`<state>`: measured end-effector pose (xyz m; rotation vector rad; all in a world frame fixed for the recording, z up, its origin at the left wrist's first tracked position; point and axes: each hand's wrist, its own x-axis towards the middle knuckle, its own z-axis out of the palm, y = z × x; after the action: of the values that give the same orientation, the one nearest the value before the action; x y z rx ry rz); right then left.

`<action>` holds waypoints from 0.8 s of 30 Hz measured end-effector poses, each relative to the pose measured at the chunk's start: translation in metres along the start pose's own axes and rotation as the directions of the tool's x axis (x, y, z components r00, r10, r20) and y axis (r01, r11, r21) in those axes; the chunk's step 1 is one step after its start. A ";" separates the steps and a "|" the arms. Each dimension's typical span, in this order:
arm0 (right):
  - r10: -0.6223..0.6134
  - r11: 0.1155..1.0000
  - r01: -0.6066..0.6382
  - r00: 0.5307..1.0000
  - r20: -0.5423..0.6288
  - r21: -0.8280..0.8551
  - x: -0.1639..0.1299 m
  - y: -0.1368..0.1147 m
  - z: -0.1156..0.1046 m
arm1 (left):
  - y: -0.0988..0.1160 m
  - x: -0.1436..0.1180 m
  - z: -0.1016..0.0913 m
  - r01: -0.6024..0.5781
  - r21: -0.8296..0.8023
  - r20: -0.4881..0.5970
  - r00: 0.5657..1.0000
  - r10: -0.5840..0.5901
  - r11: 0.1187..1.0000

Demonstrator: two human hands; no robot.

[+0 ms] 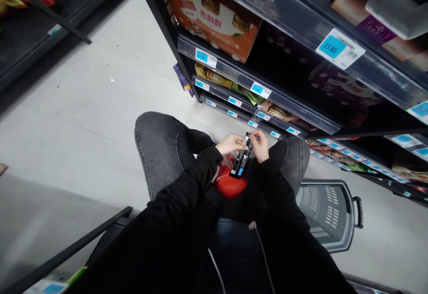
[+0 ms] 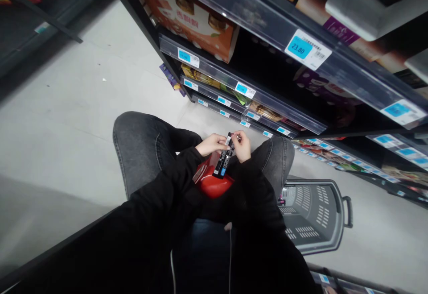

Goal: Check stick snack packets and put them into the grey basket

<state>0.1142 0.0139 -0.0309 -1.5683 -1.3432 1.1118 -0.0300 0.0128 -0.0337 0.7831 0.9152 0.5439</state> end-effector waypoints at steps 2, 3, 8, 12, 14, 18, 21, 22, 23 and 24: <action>0.070 0.993 -0.072 0.997 0.023 0.098 0.002 0.002 0.001 | -0.002 0.003 -0.002 -0.045 -0.067 -0.107 0.994 0.038 0.997; 0.113 0.981 -0.121 0.992 0.062 0.151 0.003 0.003 0.002 | -0.003 0.005 -0.003 -0.077 -0.114 -0.171 0.984 0.057 0.990; 0.219 0.941 -0.282 0.929 0.297 0.188 0.003 0.006 0.007 | -0.003 0.010 -0.012 -0.225 -0.289 -0.410 0.907 0.092 0.930; 0.220 0.942 -0.287 0.920 0.325 0.173 0.001 0.008 0.009 | -0.003 0.011 -0.014 -0.257 -0.290 -0.452 0.886 0.105 0.922; 0.204 0.942 -0.278 0.919 0.337 0.187 0.000 0.009 0.009 | -0.003 0.010 -0.013 -0.266 -0.280 -0.467 0.877 0.112 0.922; 0.160 0.947 -0.243 0.924 0.347 0.210 0.000 0.010 0.007 | -0.002 0.010 -0.012 -0.273 -0.280 -0.474 0.873 0.115 0.920; 0.141 0.953 -0.228 0.917 0.373 0.199 0.000 0.010 0.005 | -0.001 0.009 -0.012 -0.280 -0.297 -0.471 0.874 0.115 0.913; 0.141 0.951 -0.233 0.912 0.384 0.204 0.001 0.010 0.004 | -0.001 0.009 -0.012 -0.282 -0.299 -0.474 0.873 0.115 0.911; 0.143 0.946 -0.243 0.906 0.398 0.214 0.001 0.010 0.004 | -0.001 0.008 -0.012 -0.284 -0.301 -0.477 0.871 0.114 0.910; 0.145 0.940 -0.256 0.898 0.415 0.226 0.001 0.010 0.003 | 0.000 0.008 -0.012 -0.286 -0.301 -0.480 0.870 0.115 0.910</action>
<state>0.1141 0.0140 -0.0417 -1.3432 -1.2210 1.7406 -0.0357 0.0225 -0.0425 0.4150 1.1217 1.0863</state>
